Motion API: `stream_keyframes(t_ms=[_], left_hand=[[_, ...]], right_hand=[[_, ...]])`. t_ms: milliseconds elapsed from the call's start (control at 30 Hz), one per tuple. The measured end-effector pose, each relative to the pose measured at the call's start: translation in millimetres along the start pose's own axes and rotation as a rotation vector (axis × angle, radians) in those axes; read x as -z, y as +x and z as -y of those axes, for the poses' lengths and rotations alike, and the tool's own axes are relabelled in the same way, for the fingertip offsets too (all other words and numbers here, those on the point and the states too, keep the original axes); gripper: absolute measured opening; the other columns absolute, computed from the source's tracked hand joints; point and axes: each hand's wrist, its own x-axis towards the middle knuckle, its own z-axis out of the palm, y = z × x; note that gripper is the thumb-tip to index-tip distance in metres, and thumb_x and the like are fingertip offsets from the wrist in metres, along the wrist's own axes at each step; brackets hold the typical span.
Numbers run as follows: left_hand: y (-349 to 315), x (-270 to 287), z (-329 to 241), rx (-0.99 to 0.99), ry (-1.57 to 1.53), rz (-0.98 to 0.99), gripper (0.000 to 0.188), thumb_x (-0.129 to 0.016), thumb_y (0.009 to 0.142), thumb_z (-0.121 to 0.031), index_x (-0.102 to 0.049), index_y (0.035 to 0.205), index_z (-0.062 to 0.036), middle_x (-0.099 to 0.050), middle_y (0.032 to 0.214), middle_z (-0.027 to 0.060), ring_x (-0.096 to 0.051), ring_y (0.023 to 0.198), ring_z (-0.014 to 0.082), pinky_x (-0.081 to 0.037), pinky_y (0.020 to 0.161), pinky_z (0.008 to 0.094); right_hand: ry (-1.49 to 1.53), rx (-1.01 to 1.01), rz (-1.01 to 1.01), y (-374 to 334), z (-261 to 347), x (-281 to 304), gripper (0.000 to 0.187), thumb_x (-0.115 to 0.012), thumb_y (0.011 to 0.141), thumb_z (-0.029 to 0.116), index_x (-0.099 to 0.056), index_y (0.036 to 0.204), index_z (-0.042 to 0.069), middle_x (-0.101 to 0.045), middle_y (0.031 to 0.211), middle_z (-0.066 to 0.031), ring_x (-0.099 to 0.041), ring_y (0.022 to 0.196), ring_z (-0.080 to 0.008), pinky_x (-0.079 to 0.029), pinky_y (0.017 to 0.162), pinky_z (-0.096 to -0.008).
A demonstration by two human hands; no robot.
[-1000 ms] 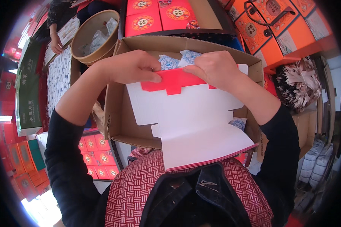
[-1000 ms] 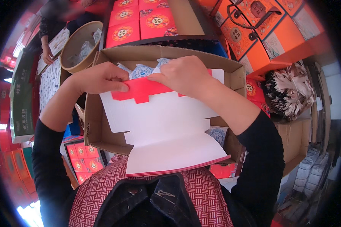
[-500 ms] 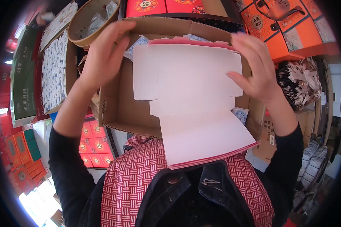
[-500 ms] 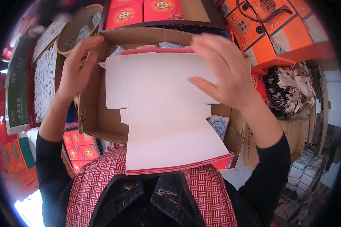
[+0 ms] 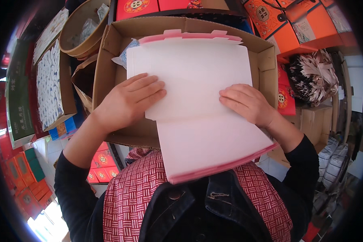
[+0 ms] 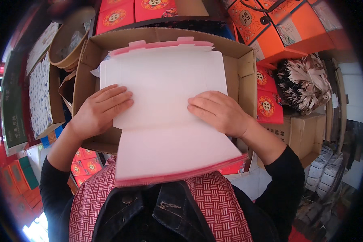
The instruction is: The person assembles red gift boxes by folding flat cardboard pieces, inserting small wrapped items, and closing the flaps. The finished boxes are placed into a larger tray. The person repeats this process for multiple boxes.
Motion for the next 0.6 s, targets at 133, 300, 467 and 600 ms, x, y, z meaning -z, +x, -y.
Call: stream_keyframes(t_ms=[133,300,467,600], left_hand=[[4,-5,-7,-0.044,0.133,-0.029,0.046,-0.065,0.063,-0.008,-0.063,0.108,-0.0013,-0.06,0.105,0.0122,-0.058,0.102,0.0291,-0.045,0.094,0.0461],[11,-2,-15,0.018,0.023,0.011,0.046,-0.067,0.063,-0.01,-0.063,0.108,-0.0018,-0.058,0.098,0.0114,-0.056,0.098,0.0272,-0.046,0.091,0.0436],[8,-14,-8,0.098,-0.189,-0.043,0.045,-0.072,0.06,-0.009,-0.063,0.104,-0.0034,-0.059,0.102,0.01,-0.056,0.098,0.0287,-0.045,0.088,0.0431],[14,-13,-12,0.36,-0.44,-0.061,0.023,-0.072,0.073,-0.011,-0.067,0.096,-0.008,-0.062,0.103,0.0104,-0.055,0.1,0.0316,-0.04,0.086,0.0418]], right_hand=[[-0.083,-0.003,-0.044,5,-8,-5,0.033,-0.058,0.074,0.007,-0.061,0.105,-0.002,-0.06,0.103,-0.0101,-0.058,0.094,-0.0236,-0.049,0.08,-0.0328],[0.109,-0.019,-0.041,9,-19,-3,0.031,-0.061,0.074,0.008,-0.063,0.104,0.001,-0.06,0.097,-0.0087,-0.057,0.088,-0.0239,-0.048,0.075,-0.0331],[0.426,-0.194,-0.017,2,-34,-18,0.026,-0.064,0.081,0.007,-0.063,0.107,0.004,-0.06,0.096,-0.0088,-0.057,0.087,-0.024,-0.047,0.074,-0.033],[1.0,-0.685,-0.119,9,-28,-17,0.037,-0.072,0.079,0.005,-0.058,0.113,0.002,-0.064,0.106,-0.0062,-0.061,0.098,-0.0185,-0.048,0.086,-0.0324]])
